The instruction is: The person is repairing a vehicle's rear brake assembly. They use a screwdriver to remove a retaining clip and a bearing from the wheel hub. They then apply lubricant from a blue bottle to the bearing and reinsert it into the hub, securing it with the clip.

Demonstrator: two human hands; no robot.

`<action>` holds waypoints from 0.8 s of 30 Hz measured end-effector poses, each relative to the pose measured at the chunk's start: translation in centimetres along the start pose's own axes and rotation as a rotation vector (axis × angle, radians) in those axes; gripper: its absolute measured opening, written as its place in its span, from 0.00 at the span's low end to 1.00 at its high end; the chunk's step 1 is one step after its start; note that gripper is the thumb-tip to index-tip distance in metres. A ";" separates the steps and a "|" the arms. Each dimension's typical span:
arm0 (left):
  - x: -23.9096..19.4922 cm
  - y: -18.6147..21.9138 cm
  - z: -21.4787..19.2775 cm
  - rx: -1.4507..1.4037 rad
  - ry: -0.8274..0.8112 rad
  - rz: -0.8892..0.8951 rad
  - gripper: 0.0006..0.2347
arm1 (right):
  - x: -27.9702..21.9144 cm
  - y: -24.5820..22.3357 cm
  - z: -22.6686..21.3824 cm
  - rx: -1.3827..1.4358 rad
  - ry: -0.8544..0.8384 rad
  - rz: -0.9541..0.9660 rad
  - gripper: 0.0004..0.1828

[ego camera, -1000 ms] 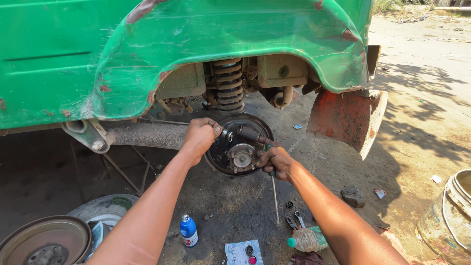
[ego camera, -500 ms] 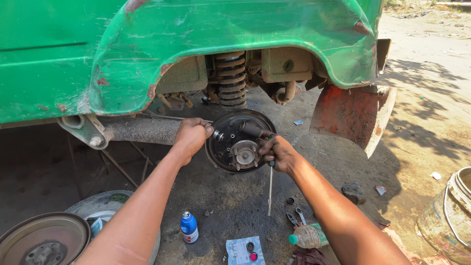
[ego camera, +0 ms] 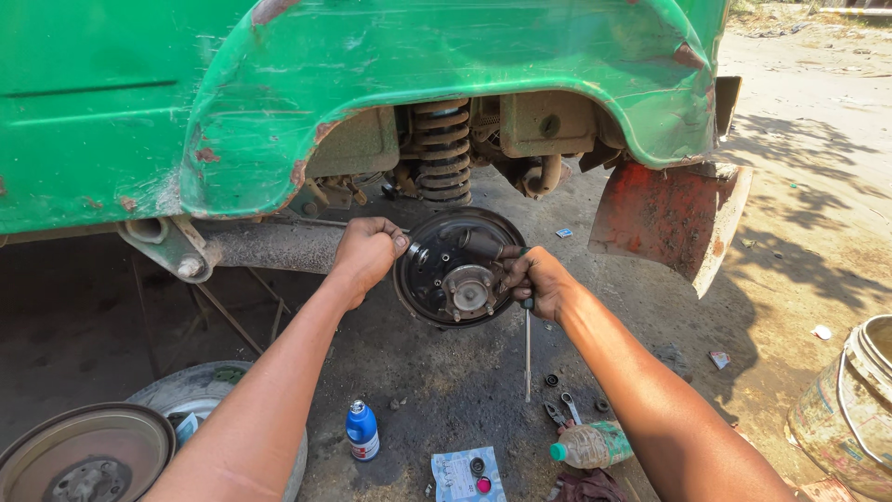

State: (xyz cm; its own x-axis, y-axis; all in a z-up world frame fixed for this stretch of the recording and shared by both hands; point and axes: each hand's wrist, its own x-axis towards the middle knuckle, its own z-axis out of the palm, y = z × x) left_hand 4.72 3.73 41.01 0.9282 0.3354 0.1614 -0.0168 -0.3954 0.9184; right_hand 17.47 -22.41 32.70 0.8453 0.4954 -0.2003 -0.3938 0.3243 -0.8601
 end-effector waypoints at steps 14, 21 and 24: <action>-0.4 -0.3 -1.2 0.022 -0.006 -0.039 0.06 | -3.8 0.6 0.6 -0.243 -0.117 -0.045 0.39; -0.2 -1.7 -1.1 0.109 -0.035 0.008 0.05 | -3.7 0.7 -0.3 -1.772 0.225 -0.440 0.53; 0.2 -2.2 -1.3 0.128 -0.049 0.016 0.05 | -2.5 1.9 -1.6 -1.698 0.181 -0.462 0.53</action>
State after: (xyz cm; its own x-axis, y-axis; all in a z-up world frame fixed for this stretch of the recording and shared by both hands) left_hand 4.44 5.80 39.52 0.9454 0.2869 0.1550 0.0126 -0.5071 0.8618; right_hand 15.17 -24.31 30.80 0.8407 0.4884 0.2337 0.5410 -0.7756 -0.3253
